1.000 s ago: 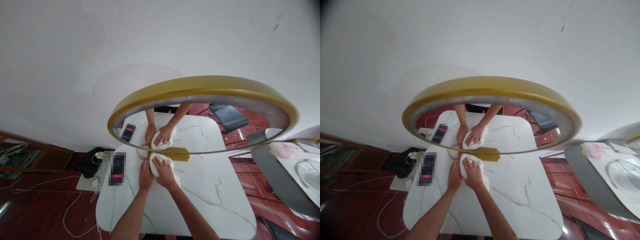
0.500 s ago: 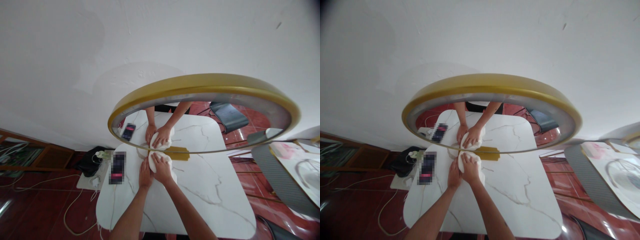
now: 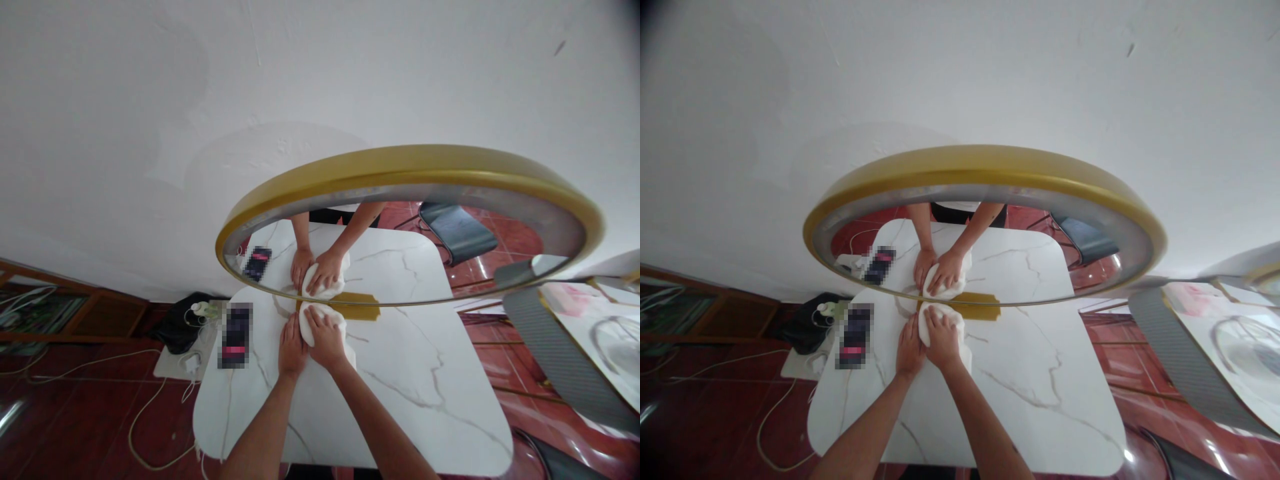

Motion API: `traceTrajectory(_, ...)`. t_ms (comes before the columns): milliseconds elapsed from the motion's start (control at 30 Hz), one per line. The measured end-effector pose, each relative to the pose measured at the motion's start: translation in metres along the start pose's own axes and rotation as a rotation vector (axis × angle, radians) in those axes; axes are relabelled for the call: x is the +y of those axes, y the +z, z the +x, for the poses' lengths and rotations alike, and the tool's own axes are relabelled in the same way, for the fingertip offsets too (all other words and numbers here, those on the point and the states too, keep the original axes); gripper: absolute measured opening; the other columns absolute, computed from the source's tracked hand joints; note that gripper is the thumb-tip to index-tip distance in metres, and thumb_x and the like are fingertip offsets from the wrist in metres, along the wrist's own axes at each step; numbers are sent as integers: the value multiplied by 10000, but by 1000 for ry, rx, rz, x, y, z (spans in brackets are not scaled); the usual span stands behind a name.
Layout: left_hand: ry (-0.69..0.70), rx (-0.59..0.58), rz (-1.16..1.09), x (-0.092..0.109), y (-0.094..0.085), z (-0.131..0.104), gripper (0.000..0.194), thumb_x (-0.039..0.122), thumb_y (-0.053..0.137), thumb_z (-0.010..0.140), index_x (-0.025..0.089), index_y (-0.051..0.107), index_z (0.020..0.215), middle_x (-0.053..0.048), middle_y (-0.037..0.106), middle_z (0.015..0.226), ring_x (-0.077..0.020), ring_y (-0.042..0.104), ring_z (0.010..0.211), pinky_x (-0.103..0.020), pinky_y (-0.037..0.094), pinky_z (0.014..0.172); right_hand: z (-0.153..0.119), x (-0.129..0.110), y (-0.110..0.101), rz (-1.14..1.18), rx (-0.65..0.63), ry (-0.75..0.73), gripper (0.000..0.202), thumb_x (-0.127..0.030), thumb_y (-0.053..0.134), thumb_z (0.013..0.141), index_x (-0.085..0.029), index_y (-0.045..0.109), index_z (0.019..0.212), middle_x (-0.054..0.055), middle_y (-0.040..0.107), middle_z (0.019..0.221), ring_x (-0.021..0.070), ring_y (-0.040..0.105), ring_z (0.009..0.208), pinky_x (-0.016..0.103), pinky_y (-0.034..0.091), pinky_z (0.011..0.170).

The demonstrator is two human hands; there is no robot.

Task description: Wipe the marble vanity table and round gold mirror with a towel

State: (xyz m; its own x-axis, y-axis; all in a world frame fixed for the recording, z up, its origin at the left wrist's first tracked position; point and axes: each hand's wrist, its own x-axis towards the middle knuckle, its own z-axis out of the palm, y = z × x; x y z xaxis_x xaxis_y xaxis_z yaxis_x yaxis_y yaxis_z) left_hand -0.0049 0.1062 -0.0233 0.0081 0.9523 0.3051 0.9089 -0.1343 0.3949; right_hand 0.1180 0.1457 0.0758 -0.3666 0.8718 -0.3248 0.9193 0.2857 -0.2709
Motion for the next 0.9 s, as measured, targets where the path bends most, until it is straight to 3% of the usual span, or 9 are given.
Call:
traceTrajectory(167, -16, 11, -3, 1, 0, -1, 637, 235, 424, 865, 92, 202, 1445, -171, 433, 1382, -262, 403, 1282, -431, 361, 1047, 5, -5, -4, 48, 41, 14, 804, -244, 501, 732, -273, 162, 1460, 13, 208, 1527, 307, 339, 1224, 407, 390, 862)
traceTrajectory(400, 14, 7, 9, 1, -2, 0, 613, 279, 410, 884, 92, 229, 1439, -162, 418, 1401, -257, 381, 1302, -409, 327, 1069, -17, 4, 11, 15, 23, 18, 909, -128, 490, 664, -303, 100, 1466, -24, 138, 1545, 307, 324, 1233, 419, 395, 861)
traceTrajectory(700, -19, 11, -32, 3, -5, 2, 642, 239, 441, 857, 94, 212, 1439, -171, 443, 1369, -270, 420, 1263, -437, 372, 1033, 6, -5, -5, 69, 34, 29, 845, -254, 524, 703, -272, 149, 1461, 24, 209, 1526, 299, 333, 1238, 401, 384, 882)
traceTrajectory(900, 2, 23, -5, 2, -3, 1, 618, 261, 431, 865, 99, 242, 1431, -167, 441, 1374, -267, 405, 1276, -426, 355, 1046, -7, -1, 4, 37, 35, 15, 830, -203, 489, 704, -295, 153, 1457, -13, 183, 1535, 300, 335, 1226, 415, 400, 859)
